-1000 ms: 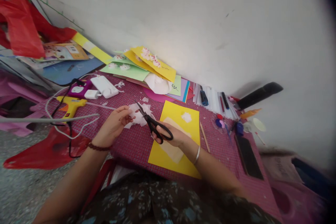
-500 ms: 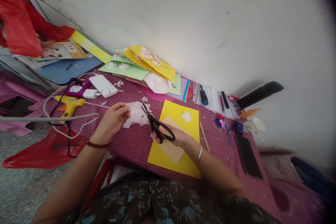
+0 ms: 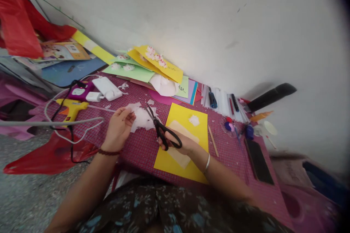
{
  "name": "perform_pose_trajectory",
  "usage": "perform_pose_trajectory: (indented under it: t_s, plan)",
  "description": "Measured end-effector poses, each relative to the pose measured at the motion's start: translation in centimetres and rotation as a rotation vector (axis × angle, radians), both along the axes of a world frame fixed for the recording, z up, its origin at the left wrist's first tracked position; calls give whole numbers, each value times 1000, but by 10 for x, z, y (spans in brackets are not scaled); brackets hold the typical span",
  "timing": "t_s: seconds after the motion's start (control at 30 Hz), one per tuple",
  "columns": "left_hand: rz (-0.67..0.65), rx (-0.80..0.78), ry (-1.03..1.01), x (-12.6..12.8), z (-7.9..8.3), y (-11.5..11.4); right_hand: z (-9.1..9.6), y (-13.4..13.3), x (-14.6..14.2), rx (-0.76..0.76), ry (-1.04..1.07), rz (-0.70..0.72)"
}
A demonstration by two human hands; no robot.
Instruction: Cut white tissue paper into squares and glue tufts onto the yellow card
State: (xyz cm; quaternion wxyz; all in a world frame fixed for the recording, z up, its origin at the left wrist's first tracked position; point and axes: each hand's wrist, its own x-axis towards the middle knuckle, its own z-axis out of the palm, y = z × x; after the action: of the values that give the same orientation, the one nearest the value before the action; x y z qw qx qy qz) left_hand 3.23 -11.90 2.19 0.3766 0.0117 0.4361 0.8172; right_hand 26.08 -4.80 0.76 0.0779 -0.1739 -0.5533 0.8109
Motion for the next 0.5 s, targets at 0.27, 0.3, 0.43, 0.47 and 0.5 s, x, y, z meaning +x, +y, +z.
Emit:
perform_pose_trajectory:
  t_s: [0.27, 0.3, 0.43, 0.47, 0.5]
  plan:
    - [-44, -14, -32, 18, 6, 0, 13, -9, -8, 34, -73, 38]
    - [-60, -16, -27, 21, 6, 0, 14, -10, -10, 27, -70, 11]
    - [-90, -14, 3, 25, 4, 0, 14, -12, -18, 52, -69, -69]
    - [-92, -14, 14, 25, 3, 0, 13, -11, -20, 54, -73, -77]
    - [-94, -15, 26, 25, 3, 0, 12, -11, -21, 49, -74, -76]
